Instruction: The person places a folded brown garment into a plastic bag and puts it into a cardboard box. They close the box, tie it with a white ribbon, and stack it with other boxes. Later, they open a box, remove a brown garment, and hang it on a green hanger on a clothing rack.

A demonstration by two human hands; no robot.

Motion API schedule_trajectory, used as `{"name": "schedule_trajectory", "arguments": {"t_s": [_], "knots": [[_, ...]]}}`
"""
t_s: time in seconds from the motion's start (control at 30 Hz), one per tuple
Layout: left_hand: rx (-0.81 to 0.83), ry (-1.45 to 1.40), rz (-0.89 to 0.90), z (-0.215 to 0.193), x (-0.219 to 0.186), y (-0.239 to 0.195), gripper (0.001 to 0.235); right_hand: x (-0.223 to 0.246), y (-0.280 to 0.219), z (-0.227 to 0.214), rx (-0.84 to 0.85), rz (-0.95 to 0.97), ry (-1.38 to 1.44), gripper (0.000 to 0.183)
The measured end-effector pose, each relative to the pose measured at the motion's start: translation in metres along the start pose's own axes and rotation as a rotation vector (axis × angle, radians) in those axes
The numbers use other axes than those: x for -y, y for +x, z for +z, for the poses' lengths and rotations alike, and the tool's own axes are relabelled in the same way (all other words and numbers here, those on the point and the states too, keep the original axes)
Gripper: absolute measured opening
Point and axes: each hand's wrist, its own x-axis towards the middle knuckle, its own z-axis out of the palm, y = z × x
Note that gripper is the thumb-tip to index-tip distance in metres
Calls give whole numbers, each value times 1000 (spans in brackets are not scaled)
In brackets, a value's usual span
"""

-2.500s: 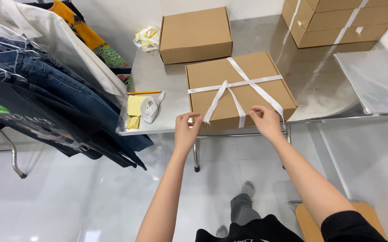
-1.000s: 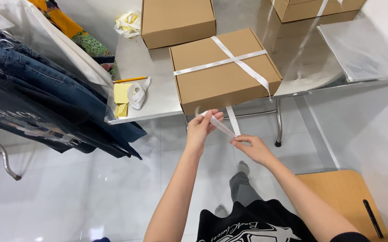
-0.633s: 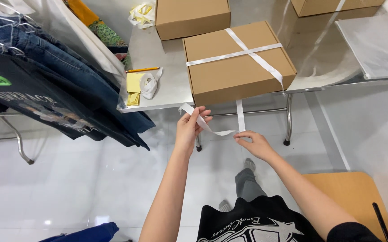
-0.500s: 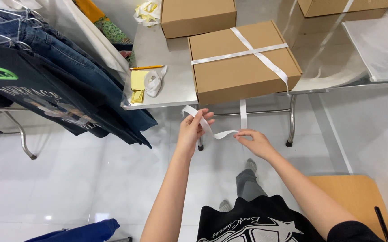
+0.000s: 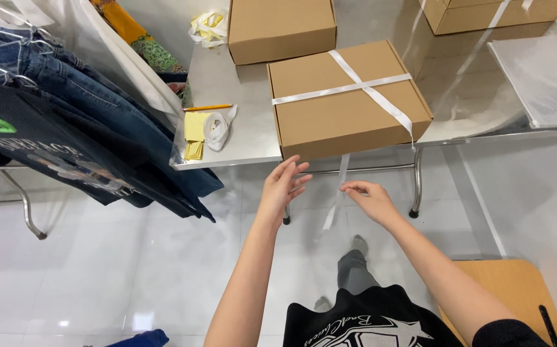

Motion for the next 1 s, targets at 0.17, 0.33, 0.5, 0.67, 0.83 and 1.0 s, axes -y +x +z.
{"name": "schedule_trajectory", "arguments": {"t_s": [0.17,0.33,0.5,0.67,0.83,1.0], "knots": [[13,22,-6,11,-3,30,41,14,20,-17,-83,-54,44,21],[25,38,-8,27,-5,79,43,8,81,-37,-182,-147,215,20],[46,-99,6,58,-18,154,57,53,140,-86,-351,-186,238,20],[46,-201,-7,88,-5,265,64,87,237,-130,-297,-106,430,28],[35,-222,-17,111,23,379,71,116,318,-146,-66,47,354,44],[-33,-231,-100,132,9,418,78,147,356,-145,197,270,413,59]]}}
